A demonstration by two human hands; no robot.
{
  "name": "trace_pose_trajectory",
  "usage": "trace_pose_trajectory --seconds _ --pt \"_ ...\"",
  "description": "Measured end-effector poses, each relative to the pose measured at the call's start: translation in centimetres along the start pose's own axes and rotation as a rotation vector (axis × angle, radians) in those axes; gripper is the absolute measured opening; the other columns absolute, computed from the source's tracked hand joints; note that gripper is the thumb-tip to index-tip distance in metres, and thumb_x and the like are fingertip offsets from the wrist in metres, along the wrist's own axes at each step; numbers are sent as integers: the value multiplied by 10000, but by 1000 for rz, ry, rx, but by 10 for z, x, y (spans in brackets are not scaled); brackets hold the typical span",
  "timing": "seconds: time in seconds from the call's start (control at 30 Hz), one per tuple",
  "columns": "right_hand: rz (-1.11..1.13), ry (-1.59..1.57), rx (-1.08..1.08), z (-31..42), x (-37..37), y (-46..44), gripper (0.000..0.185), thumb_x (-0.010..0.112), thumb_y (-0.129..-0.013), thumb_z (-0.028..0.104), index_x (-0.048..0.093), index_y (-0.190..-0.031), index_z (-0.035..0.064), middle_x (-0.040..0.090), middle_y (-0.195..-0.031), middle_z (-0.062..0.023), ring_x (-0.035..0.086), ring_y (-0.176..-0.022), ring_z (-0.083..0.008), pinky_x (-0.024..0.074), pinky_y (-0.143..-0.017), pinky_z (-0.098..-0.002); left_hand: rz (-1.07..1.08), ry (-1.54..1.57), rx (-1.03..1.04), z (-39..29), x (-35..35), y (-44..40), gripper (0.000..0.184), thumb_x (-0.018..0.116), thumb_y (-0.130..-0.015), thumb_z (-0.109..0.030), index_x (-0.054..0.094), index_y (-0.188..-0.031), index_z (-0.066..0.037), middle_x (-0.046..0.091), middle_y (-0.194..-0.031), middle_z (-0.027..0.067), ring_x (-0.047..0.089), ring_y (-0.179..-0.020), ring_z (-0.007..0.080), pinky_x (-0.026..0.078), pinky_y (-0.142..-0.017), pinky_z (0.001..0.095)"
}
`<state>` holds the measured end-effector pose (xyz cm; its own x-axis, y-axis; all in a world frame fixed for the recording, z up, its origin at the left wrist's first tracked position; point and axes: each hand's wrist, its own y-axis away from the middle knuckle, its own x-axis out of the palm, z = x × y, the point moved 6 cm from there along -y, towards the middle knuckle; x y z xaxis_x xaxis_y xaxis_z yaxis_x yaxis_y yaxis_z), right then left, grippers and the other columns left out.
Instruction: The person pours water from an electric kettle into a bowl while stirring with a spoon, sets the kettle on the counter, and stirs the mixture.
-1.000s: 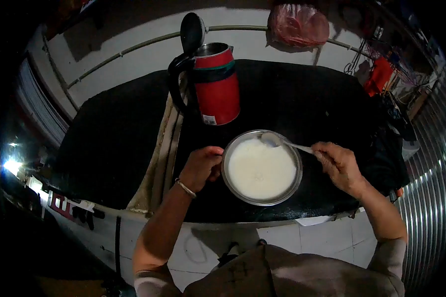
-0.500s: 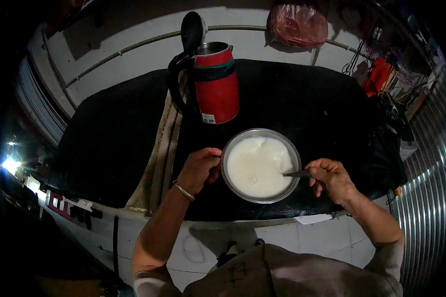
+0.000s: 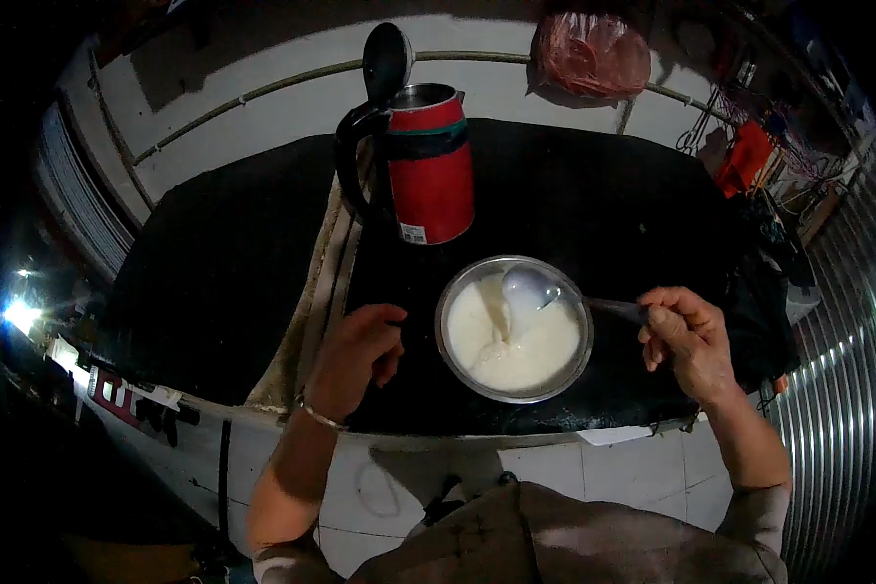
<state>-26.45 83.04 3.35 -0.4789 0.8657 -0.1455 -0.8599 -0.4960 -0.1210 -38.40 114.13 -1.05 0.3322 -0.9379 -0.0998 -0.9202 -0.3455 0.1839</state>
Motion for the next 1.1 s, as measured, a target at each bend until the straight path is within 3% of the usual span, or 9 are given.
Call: trace_pose_trajectory --seconds 0.07,0.17,0.37,0.47,0.7,1.0,1.07,1.1 --pt "9 135 -217 17 -2 2 166 499 -894 108 572 -991 -5 567 -704 -64 540 -526 -93 462 -483 -221 -43 -8 56 -4 -3 14 269 508 -824 -125 529 -1047 25 533 -681 53 478 -508 79 358 -426 210" --pt "-15 298 -368 34 -5 7 179 492 -896 103 563 -1009 -17 566 -731 -70 546 -543 -92 461 -493 -223 -23 -42 116 -8 -7 31 261 518 -833 -124 537 -1051 18 530 -667 41 475 -500 77 362 -428 206" --pt "-36 397 -547 51 -9 13 165 490 -890 69 560 -1012 -16 564 -732 -70 555 -567 -103 450 -499 -223 -81 -1 247 -2 -5 60 171 529 -812 -71 574 -972 -28 494 -585 18 440 -453 76 345 -400 212" --pt "-33 388 -578 50 -11 15 156 495 -878 36 562 -1011 -14 570 -733 -80 561 -559 -117 448 -495 -217 -29 118 214 20 -5 67 210 540 -835 -111 574 -1025 -28 526 -662 11 467 -515 67 372 -448 218" --pt "-17 508 -686 47 -13 15 155 513 -850 0 562 -996 -15 577 -718 -103 568 -558 -129 449 -489 -214 -63 110 199 34 6 86 224 555 -829 -126 573 -1031 -29 519 -655 8 462 -514 76 368 -452 221" --pt "16 723 -818 57 -12 23 225 571 -759 -28 566 -974 40 568 -720 -131 556 -565 -240 441 -519 -319 -83 141 267 47 16 98 215 529 -835 -76 574 -1037 -18 507 -627 13 439 -505 77 353 -447 224" --pt "40 1015 -781 56 -10 25 320 580 -693 -44 559 -995 58 578 -770 -137 557 -637 -275 461 -564 -353 -77 206 269 48 20 100 216 527 -831 -57 573 -1036 -11 508 -624 17 432 -497 79 348 -442 225" --pt "46 1011 -788 61 -5 26 320 580 -693 -44 559 -995 58 578 -770 -137 557 -637 -275 461 -564 -353 -86 207 271 49 22 102 216 527 -831 -57 573 -1036 -11 508 -624 17 432 -497 79 348 -442 225"
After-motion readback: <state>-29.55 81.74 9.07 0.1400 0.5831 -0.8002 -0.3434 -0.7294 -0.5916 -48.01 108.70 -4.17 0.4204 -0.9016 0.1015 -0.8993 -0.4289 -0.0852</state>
